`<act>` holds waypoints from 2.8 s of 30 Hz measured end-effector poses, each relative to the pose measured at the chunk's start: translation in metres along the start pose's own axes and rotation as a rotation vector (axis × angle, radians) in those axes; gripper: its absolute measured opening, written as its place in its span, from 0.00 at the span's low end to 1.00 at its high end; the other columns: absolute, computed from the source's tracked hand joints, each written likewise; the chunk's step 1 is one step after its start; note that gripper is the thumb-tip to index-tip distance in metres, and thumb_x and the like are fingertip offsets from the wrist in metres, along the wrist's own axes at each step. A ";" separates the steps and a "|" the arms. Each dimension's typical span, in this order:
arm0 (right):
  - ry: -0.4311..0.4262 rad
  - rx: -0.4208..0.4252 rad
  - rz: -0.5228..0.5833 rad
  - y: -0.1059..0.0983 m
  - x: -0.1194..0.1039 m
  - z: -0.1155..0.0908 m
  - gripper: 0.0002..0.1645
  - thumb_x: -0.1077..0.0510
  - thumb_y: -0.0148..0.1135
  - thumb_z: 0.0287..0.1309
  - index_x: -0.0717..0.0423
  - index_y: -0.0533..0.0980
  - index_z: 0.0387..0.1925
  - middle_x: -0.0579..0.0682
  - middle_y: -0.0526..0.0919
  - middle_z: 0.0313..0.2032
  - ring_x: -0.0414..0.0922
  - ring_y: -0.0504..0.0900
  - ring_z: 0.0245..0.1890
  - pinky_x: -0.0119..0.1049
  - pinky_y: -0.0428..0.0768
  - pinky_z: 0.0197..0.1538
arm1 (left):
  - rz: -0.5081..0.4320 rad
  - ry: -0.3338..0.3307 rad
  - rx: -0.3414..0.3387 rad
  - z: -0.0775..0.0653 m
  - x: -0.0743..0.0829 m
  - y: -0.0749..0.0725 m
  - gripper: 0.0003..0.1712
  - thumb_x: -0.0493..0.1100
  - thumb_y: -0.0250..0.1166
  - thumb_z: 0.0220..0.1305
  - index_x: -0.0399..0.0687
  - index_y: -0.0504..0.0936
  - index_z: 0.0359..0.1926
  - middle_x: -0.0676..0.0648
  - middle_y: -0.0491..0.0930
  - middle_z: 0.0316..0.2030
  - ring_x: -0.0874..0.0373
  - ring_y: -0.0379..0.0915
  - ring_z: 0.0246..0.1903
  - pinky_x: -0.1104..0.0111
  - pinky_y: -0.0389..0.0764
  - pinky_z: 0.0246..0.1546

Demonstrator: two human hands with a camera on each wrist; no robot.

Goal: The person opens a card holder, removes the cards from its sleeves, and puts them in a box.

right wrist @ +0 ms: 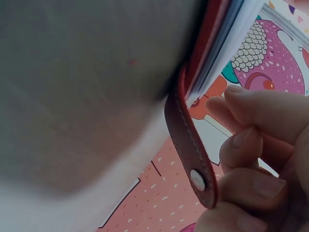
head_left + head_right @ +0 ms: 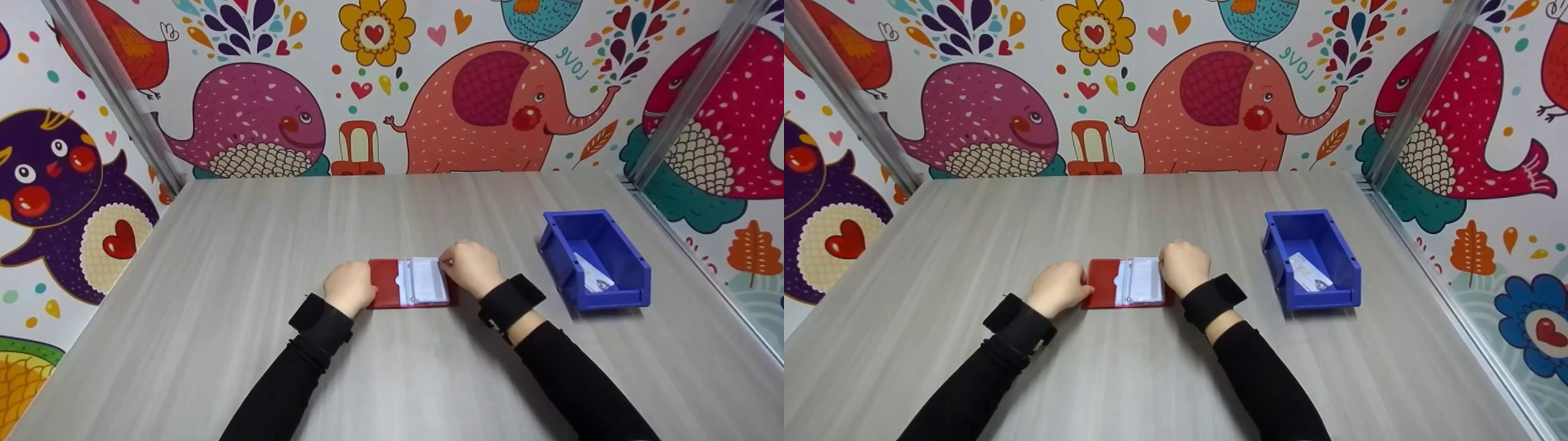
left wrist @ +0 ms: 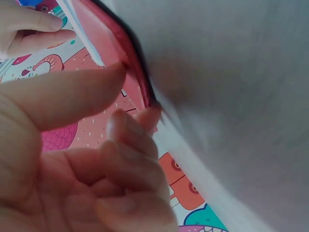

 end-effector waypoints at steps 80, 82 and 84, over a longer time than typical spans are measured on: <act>-0.138 0.119 -0.036 0.009 -0.064 0.004 0.11 0.52 0.76 0.50 0.53 0.84 0.23 0.48 0.83 0.23 0.51 0.81 0.24 0.48 0.79 0.26 | -0.018 -0.006 -0.026 -0.001 -0.001 0.001 0.08 0.42 0.70 0.58 0.41 0.83 0.33 0.42 0.84 0.36 0.46 0.81 0.37 0.54 0.81 0.35; -0.135 0.134 -0.047 0.008 -0.065 0.004 0.12 0.51 0.76 0.50 0.53 0.83 0.21 0.48 0.82 0.22 0.51 0.81 0.23 0.48 0.78 0.24 | -0.016 -0.008 -0.028 -0.001 -0.001 0.002 0.08 0.42 0.69 0.58 0.41 0.83 0.32 0.42 0.84 0.36 0.47 0.81 0.36 0.54 0.81 0.34; -0.129 0.143 -0.057 0.008 -0.066 0.005 0.14 0.49 0.77 0.49 0.53 0.83 0.20 0.48 0.81 0.21 0.51 0.80 0.22 0.48 0.78 0.23 | -0.015 -0.010 -0.029 0.000 -0.002 0.002 0.07 0.42 0.69 0.58 0.41 0.83 0.32 0.42 0.84 0.36 0.47 0.80 0.36 0.54 0.80 0.33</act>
Point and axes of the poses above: each hand's wrist, its own z-axis towards the middle knuckle, its own y-axis out of the palm, x = y × z, the point moved 9 cm from there along z, towards the middle knuckle
